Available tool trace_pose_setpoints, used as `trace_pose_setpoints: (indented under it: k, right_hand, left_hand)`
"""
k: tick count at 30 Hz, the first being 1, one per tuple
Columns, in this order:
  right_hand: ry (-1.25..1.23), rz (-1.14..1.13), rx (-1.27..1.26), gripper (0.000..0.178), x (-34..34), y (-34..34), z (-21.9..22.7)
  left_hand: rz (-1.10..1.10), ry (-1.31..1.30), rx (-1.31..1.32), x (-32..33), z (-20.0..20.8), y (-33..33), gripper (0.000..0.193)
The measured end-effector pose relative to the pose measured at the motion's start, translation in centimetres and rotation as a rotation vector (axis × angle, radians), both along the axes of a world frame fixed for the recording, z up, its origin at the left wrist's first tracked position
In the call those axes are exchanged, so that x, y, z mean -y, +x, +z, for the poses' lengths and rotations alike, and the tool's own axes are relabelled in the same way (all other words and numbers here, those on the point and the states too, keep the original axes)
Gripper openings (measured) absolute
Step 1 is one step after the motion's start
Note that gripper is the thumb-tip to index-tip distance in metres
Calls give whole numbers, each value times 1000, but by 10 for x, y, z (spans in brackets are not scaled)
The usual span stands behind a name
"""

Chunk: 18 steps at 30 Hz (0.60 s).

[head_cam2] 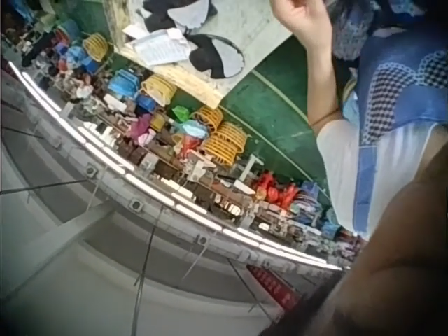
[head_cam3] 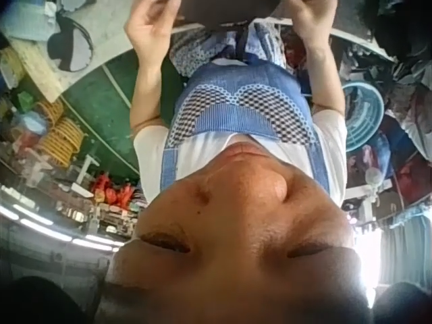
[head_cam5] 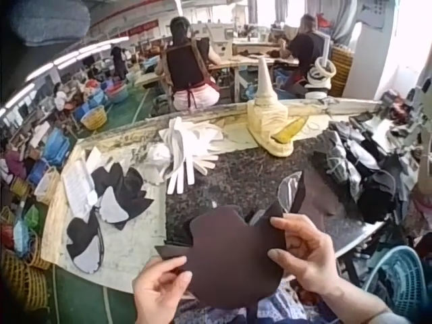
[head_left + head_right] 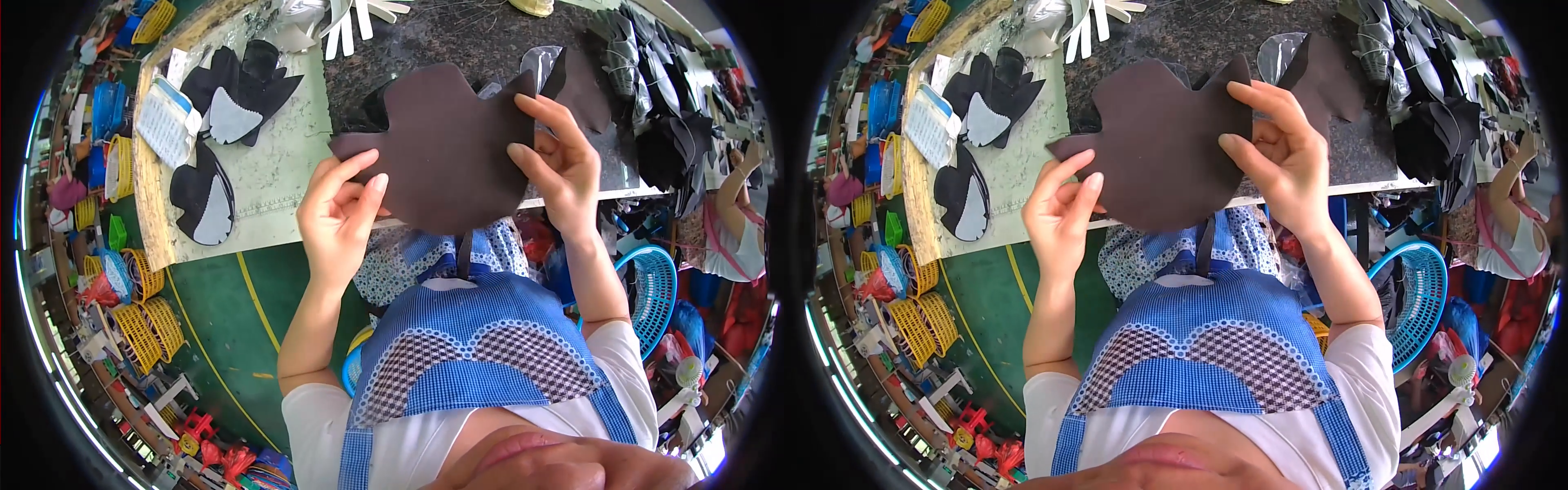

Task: Apply glue to shoe upper components at a factory workbench using a brush.

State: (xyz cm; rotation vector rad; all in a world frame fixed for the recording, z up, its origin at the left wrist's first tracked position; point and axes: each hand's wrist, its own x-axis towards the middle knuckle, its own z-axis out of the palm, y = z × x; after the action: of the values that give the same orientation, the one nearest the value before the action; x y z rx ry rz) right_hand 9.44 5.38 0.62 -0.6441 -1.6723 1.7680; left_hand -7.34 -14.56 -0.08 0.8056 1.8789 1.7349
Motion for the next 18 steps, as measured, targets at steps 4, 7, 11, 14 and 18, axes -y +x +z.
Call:
trace_pose_setpoints:
  k: [4, 7, 11, 14, 18]
  right_hand:
    - [130, 23, 130, 49, -1, -2, -16]
    - [129, -3, 171, 49, 1, -1, -25]
    - [121, -14, 205, 48, 0, -6, -30]
    - [161, -34, 253, 51, 4, -10, -31]
    - [247, -60, 271, 51, 4, -10, -39]
  left_hand:
    - [28, -5, -31, -4, -23, 6, 28]
    - [71, -15, -20, -5, -34, 10, 28]
    - [104, 9, 42, -9, -37, 11, 28]
    - [68, -49, -36, -11, -36, 5, 32]
    - [218, -301, -965, -23, -20, 1, 37]
